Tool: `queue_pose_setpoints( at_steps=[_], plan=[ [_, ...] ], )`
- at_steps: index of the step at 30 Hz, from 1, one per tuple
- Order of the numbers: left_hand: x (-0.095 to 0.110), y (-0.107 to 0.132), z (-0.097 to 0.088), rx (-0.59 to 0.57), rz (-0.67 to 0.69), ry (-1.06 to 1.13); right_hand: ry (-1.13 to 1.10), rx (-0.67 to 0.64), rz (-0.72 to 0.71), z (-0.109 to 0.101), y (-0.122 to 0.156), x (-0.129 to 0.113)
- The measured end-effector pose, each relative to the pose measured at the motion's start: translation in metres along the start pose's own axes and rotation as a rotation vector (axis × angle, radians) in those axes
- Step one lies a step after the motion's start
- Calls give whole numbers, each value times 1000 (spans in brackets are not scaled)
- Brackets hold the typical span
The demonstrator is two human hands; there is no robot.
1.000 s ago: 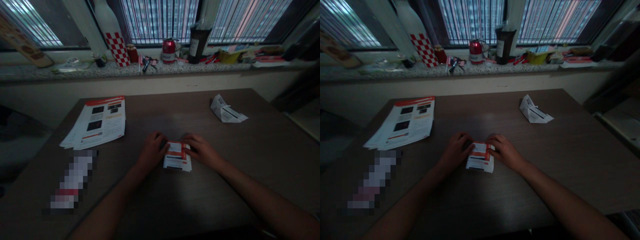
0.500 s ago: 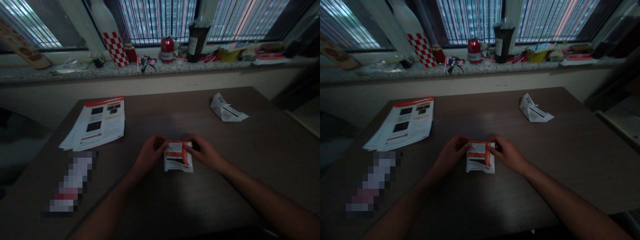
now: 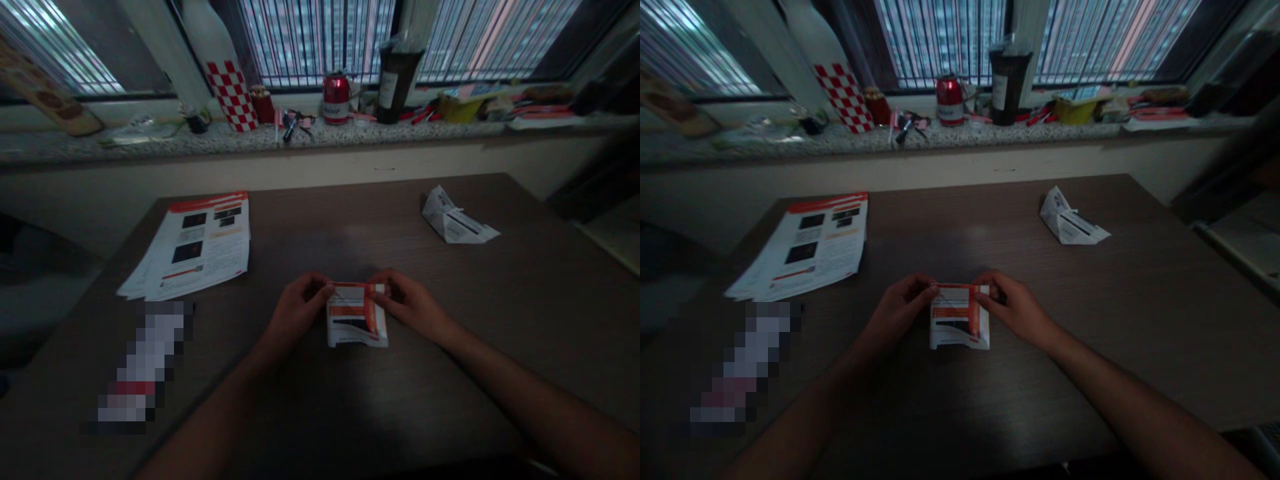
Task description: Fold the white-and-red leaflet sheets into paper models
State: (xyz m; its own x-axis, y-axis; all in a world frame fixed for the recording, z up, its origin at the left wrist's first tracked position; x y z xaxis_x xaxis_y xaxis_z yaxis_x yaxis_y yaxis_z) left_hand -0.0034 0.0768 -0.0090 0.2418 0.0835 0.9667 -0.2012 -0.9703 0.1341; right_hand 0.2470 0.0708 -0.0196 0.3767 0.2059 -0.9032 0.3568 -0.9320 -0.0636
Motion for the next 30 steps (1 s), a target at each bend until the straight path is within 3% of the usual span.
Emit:
queue_pose_setpoints(
  at_steps=[6,21,30],
  plan=[
    [2,0,0,6,63,-116,6,7,14,-1,0,2],
    [-2,-4,-2,52,75,-284,-123,-6,67,-3,-7,8],
    [6,1,10,-64,127,-330,-124,-49,79,6,-2,-7]
  ],
)
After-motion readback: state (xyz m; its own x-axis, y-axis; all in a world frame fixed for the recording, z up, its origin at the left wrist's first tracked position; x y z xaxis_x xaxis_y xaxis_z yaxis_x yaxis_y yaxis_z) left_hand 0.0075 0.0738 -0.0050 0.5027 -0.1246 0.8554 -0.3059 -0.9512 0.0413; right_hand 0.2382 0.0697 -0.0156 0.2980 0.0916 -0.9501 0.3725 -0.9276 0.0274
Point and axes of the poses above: each hand's wrist, its own y-axis away from the middle knuckle, its own z-axis out of the palm, x = y × z, the point moved 2 cm from there along -y, towards the middle knuckle, and after that the axes turned 2 degrees about -x, right-handed, at the moved point
